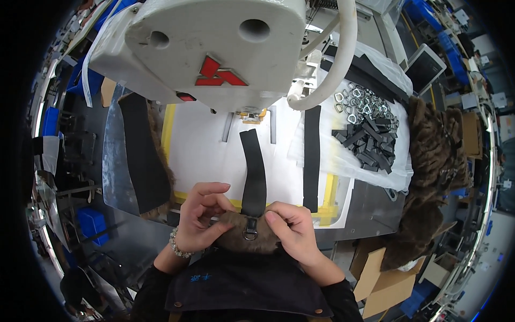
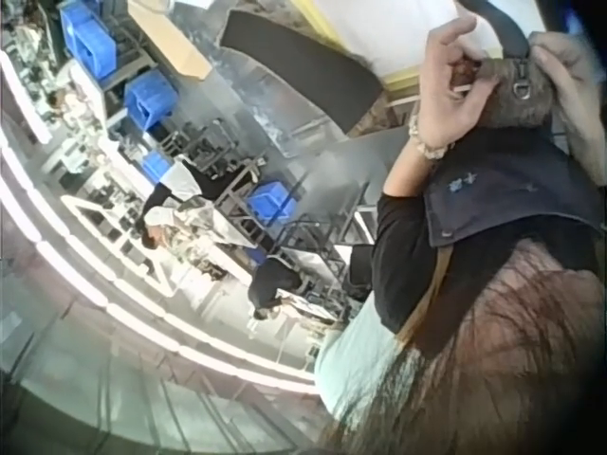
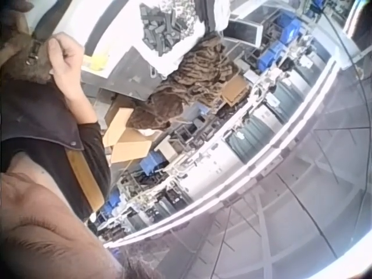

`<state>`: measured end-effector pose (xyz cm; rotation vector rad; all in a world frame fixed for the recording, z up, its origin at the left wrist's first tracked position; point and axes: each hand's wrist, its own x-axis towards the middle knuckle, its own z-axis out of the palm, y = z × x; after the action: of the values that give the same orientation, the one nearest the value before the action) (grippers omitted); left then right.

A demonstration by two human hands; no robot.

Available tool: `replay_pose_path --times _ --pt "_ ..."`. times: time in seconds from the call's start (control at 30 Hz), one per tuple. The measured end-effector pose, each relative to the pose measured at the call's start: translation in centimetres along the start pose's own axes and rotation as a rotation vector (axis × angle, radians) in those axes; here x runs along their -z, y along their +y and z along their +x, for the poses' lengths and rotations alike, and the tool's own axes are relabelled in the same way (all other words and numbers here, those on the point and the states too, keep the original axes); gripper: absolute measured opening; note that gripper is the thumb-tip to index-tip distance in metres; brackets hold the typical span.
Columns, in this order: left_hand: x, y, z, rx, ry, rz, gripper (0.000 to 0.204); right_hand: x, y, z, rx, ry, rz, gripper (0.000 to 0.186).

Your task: Sewing black straps and D-rings onto fur leather pieces using an industrial sewing machine.

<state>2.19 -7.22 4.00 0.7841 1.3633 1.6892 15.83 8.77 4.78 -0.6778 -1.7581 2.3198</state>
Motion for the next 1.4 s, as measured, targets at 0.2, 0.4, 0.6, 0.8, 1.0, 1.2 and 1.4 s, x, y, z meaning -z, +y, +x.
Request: replay_pose_path --times 0.2,0.4,0.6,0.8,1.0,1.2,1.4 --pt "-0.1 -0.3 0.0 -0.013 0.024 0.03 0.052 0.6 0.8 0.7 -0.136 0.034 0.272 0.024" --pt "-0.3 -0.5 0.1 -0.044 0.07 0.051 0.049 0.7 1.5 0.6 -0.059 -0.033 0.268 0.013" --pt "0.4 0.0 0.8 -0.216 -0.006 0.326 0.041 0.7 1.1 -0.5 0.026 0.001 0.038 0.02" --pt "-0.2 0.8 1.3 -0.321 -0.045 0.444 0.043 -0.3 -0.1 -0.8 0.013 0.024 0.013 0.023" --pt "-0.2 0.2 1.2 -0.314 -0.069 0.428 0.03 0.5 0.4 -1.1 0.018 -0.015 0.029 0.02" --pt "0.0 0.3 1.4 -0.324 -0.116 0.463 0.023 0.6 1.1 -1.4 0.045 -0.064 -0.001 0.018" --pt "0.2 0.7 1.8 -0.359 -0.173 0.586 0.023 0.5 0.8 -1.6 0.025 -0.036 -0.038 0.014"
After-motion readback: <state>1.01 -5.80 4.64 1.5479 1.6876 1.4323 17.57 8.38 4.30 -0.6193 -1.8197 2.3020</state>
